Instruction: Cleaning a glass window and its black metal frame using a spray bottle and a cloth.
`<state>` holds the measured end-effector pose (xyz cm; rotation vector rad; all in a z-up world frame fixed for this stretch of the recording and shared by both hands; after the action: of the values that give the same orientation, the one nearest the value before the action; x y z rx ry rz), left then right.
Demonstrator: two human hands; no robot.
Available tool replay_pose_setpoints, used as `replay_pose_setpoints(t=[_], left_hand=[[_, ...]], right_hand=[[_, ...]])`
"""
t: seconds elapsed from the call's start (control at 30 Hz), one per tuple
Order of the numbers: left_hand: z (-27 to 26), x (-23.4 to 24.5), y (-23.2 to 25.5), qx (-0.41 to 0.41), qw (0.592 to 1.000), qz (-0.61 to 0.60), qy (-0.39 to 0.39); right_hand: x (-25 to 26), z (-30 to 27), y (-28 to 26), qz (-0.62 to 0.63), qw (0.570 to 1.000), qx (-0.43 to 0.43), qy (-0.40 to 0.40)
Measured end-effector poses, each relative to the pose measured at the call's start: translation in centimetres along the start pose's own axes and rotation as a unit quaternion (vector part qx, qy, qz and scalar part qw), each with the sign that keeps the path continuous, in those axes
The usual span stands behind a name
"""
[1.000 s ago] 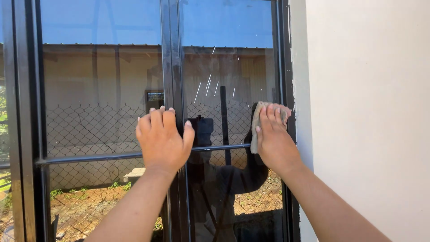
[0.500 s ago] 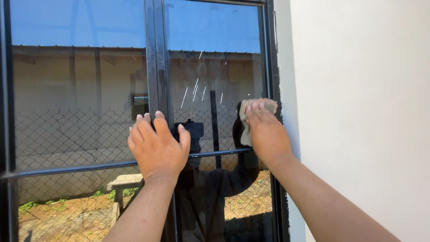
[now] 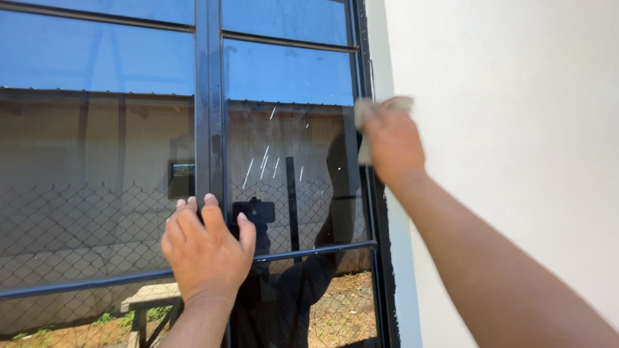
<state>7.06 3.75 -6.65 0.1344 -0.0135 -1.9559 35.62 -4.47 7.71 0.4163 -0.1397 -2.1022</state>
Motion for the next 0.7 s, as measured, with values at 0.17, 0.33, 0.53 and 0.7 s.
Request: replay_pose_setpoints(t=[0.17, 0.33, 0.53, 0.7], left_hand=[[-0.3, -1.0, -0.1, 0.003, 1.000, 0.015, -0.014], [-0.1, -1.1, -0.2, 0.001, 0.999, 0.031, -0.017], [0.0, -1.1, -0.3, 0.001, 1.000, 0.013, -0.024], [-0.6, -0.9, -0.3, -0.010, 1.000, 0.000, -0.006]], right_hand=[[-1.5, 0.4, -3.5, -0.097, 0.988, -0.002, -0.121], [0.6, 0.0, -4.7, -0.123, 0.962, -0.021, -0.242], [1.8, -6.2, -5.9, -0.095, 0.924, -0.027, -0.371], [3.1, -13.3, -7.2, -0.049, 0.920, 0.003, -0.390]])
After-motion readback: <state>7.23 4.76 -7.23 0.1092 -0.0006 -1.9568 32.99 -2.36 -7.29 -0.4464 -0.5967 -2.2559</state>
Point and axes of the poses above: each hand's wrist, its own z-axis towards the middle knuckle, its own x-axis out of the back of the hand, y = z × x, the point moved 6 cm from there along z, towards the middle knuckle, and after that the axes turned 4 degrees about -x, right-handed, at the moved point
